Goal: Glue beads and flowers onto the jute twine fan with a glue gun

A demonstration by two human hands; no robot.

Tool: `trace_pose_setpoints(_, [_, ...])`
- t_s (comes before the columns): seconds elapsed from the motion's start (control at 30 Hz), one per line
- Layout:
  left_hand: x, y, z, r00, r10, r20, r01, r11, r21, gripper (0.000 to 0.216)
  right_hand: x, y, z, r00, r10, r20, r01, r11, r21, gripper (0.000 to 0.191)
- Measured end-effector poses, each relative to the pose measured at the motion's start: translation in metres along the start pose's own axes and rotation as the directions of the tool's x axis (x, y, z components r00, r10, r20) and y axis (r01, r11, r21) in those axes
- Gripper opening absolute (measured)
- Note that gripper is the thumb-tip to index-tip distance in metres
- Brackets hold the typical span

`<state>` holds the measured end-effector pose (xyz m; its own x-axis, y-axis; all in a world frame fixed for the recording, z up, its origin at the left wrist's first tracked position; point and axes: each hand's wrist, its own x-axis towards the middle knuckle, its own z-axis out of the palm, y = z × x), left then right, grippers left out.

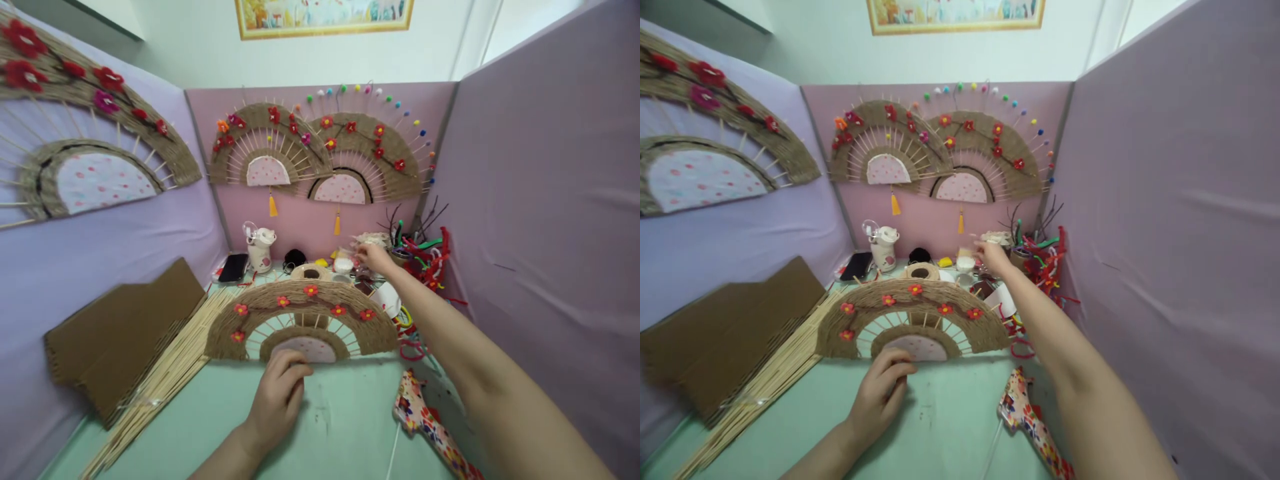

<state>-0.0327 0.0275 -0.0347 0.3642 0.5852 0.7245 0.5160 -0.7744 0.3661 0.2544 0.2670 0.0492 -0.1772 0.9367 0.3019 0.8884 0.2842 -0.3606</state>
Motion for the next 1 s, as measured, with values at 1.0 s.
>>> trace_pose_setpoints(1.0, [0.046,0.088,-0.139,0.950,-0.256,0.180,0.246,0.966,0.074,0.017,-0.311,-0.186,0.000,0.984,-0.172,0.055,0.129,0.882,0.454,0.040])
